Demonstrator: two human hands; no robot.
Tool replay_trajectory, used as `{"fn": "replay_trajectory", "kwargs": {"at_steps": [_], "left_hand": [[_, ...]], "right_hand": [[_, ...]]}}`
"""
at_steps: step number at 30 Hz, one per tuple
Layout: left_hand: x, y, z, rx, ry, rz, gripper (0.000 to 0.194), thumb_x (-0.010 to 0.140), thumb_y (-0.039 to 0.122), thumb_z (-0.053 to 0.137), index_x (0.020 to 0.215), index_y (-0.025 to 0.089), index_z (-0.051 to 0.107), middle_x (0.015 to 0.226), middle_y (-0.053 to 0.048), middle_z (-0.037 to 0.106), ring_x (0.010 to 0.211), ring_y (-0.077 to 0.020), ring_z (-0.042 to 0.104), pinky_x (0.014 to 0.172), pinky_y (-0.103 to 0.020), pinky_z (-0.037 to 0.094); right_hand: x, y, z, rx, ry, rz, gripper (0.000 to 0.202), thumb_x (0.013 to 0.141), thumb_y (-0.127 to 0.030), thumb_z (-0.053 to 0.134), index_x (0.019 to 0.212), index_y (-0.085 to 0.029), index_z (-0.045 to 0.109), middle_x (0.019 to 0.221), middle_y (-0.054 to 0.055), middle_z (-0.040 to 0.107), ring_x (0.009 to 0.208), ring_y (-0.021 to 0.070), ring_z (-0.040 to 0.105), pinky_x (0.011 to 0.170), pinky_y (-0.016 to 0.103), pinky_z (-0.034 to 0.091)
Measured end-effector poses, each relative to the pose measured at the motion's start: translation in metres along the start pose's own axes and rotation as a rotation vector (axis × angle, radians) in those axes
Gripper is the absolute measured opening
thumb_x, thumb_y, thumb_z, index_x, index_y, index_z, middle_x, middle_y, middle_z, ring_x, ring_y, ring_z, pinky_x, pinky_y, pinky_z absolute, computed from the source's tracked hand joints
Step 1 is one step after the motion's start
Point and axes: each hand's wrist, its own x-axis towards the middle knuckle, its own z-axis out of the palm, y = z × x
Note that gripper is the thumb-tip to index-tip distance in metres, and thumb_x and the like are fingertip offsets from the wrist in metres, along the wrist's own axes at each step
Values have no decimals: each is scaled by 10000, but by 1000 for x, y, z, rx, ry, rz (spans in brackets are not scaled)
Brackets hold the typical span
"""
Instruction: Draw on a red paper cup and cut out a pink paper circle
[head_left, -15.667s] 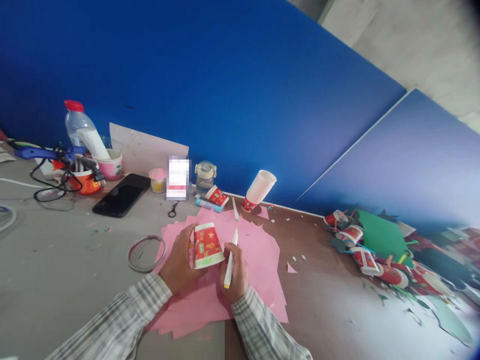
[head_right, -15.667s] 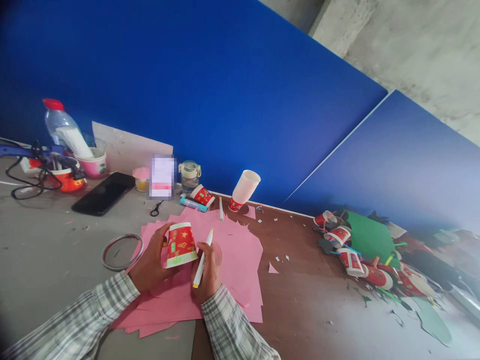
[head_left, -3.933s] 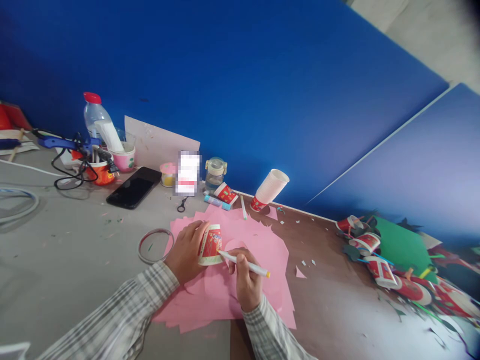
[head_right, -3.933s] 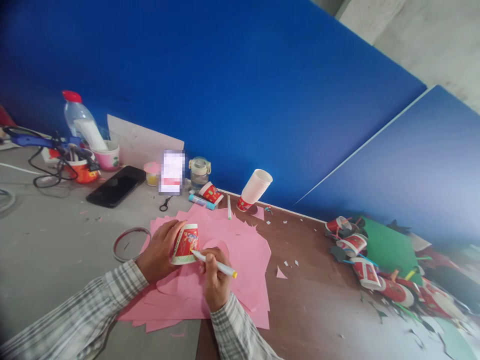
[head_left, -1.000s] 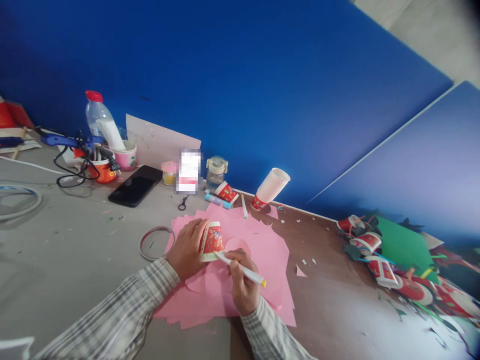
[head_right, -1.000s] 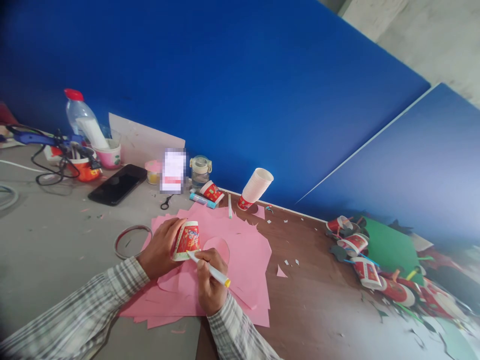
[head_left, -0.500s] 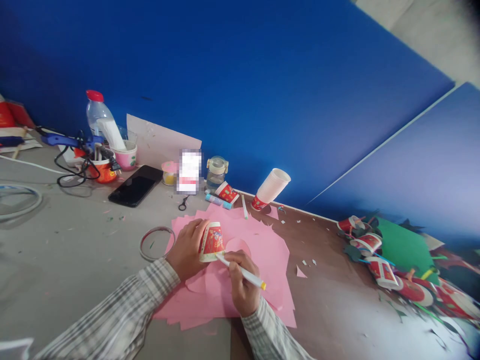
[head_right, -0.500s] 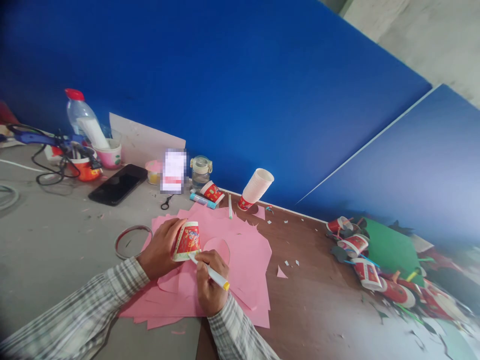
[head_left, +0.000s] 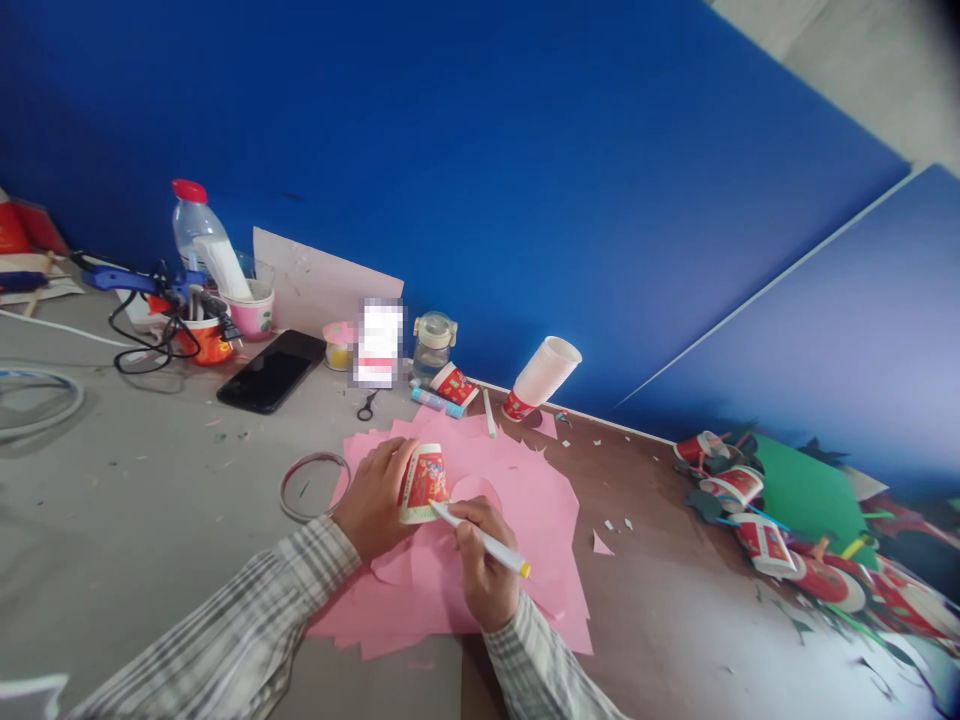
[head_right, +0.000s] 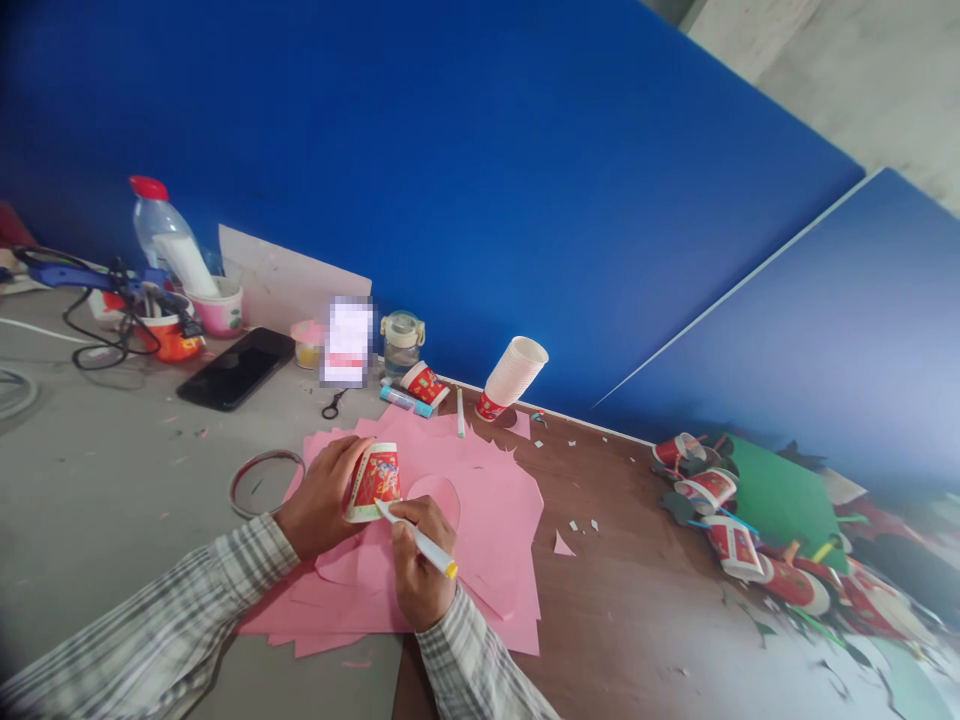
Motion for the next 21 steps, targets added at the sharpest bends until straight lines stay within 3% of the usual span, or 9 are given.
{"fn": "replay_trajectory", "kwargs": {"at_steps": [12,21], "left_hand": [[0,1,-1,0,-10,6,756,586,444,626,1218,179,308,1120,-122,500,1043,-290,453,870,-456,421],[1,1,-2,13,-10,0,804,561,523,633,1215,182,314,1111,-125,503,1028,-297,462,851,-466,435]], "right_hand": [[2,-2,-2,-14,-30,-29,188,762,-137,485,775,-203,660,715,46,682,628,213,630,567,318,509],[1,5,-8,98,47,98,198,779,-206,479,721,-198,668,649,40,668,542,201,607,499,296,463]]}}
